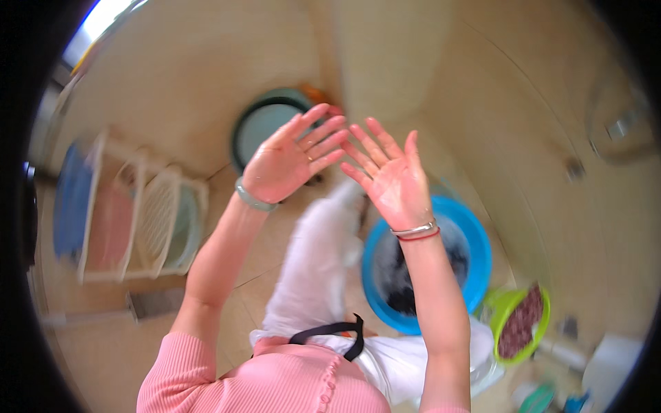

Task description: The person hand-washes clothes in a blue basin filled with soapy water. They scrub and rinse a dark garment and a plaid shirt, then transfer the wet items into a green bucket. The person also briefly handles a small cloth from a nearby shelf.

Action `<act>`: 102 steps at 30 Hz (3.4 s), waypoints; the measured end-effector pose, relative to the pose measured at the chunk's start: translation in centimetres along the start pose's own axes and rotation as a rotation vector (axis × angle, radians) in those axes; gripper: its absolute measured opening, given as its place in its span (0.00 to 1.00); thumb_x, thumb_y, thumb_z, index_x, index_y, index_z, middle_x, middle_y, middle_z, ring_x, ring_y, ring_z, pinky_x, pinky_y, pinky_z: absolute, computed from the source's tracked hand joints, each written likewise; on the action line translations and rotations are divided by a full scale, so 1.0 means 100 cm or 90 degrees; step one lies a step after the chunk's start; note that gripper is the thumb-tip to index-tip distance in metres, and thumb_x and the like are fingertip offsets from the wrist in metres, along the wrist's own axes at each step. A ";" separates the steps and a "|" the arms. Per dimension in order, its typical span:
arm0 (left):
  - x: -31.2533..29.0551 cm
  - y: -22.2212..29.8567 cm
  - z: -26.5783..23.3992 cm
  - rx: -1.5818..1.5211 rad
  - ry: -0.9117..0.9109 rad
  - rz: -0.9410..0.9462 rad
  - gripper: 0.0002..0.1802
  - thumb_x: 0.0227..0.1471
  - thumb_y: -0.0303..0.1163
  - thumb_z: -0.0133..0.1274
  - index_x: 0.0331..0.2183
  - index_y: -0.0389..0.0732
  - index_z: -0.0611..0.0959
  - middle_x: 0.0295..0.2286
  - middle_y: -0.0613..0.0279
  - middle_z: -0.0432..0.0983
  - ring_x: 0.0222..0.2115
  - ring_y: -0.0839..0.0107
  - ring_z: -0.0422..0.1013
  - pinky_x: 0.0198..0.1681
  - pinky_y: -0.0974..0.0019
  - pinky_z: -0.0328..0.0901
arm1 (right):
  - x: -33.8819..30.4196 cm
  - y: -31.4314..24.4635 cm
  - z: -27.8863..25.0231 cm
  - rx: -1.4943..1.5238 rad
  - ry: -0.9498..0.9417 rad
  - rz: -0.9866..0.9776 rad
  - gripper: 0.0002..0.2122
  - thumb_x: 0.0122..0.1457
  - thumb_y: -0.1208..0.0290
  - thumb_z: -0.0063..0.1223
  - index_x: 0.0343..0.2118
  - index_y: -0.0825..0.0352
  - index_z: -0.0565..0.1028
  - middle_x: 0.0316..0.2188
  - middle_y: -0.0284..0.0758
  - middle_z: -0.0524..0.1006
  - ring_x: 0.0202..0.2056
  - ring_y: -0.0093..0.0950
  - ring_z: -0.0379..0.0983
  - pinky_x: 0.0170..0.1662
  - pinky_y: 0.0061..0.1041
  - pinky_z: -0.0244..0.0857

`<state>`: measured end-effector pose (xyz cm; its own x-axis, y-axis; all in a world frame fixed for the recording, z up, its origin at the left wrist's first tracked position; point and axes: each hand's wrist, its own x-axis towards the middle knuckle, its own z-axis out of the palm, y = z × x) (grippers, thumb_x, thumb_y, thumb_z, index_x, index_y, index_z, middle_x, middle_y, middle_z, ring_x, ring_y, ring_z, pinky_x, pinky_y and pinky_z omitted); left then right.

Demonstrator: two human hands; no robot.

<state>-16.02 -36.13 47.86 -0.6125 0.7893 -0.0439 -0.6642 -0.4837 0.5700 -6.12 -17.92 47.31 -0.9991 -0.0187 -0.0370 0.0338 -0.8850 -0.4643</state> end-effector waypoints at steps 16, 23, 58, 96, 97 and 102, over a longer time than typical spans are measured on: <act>-0.262 0.208 -0.047 0.318 0.424 0.507 0.22 0.60 0.29 0.41 0.56 0.38 0.66 0.53 0.54 0.66 0.54 0.60 0.63 0.57 0.56 0.60 | 0.103 0.230 0.202 -0.006 -0.275 0.320 0.33 0.62 0.42 0.33 0.59 0.68 0.59 0.59 0.45 0.58 0.59 0.43 0.57 0.60 0.45 0.57; -0.263 0.328 -0.132 1.619 0.926 0.382 0.32 0.49 0.20 0.46 0.57 0.48 0.66 0.56 0.53 0.61 0.54 0.58 0.63 0.54 0.63 0.63 | 0.110 0.256 0.213 -0.058 -0.266 0.351 0.33 0.62 0.41 0.32 0.56 0.69 0.63 0.55 0.44 0.64 0.56 0.41 0.62 0.57 0.44 0.61; -0.255 0.477 -0.196 1.961 0.744 -0.197 0.12 0.47 0.26 0.49 0.33 0.44 0.85 0.35 0.50 0.79 0.40 0.52 0.74 0.54 0.50 0.58 | 0.144 0.298 0.168 -0.068 -0.184 0.365 0.30 0.64 0.47 0.35 0.56 0.72 0.62 0.52 0.47 0.68 0.51 0.39 0.68 0.51 0.38 0.67; -0.255 0.298 -0.277 1.273 0.691 0.289 0.15 0.52 0.41 0.49 0.32 0.40 0.82 0.32 0.50 0.78 0.35 0.50 0.74 0.38 0.56 0.67 | 0.161 0.340 0.107 -0.116 -0.033 0.349 0.14 0.62 0.64 0.46 0.46 0.64 0.71 0.40 0.34 0.75 0.41 0.28 0.72 0.42 0.33 0.70; -0.248 0.278 -0.244 1.209 0.635 0.237 0.14 0.49 0.40 0.51 0.31 0.39 0.82 0.31 0.51 0.79 0.32 0.52 0.74 0.37 0.58 0.67 | 0.159 0.338 0.108 -0.132 -0.023 0.338 0.14 0.61 0.65 0.46 0.48 0.63 0.70 0.41 0.33 0.74 0.42 0.28 0.72 0.42 0.33 0.70; -0.257 0.197 -0.158 1.123 0.559 0.217 0.14 0.44 0.38 0.56 0.27 0.36 0.80 0.23 0.54 0.77 0.24 0.57 0.72 0.30 0.62 0.65 | 0.143 0.341 0.142 -0.024 -0.129 0.417 0.14 0.62 0.64 0.48 0.49 0.62 0.69 0.44 0.33 0.74 0.45 0.28 0.72 0.45 0.36 0.71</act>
<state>-20.18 -71.90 47.23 -0.9673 0.1301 0.2179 0.2429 0.7229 0.6469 -19.60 -54.92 43.50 -0.7575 -0.6339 -0.1561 0.6294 -0.6454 -0.4328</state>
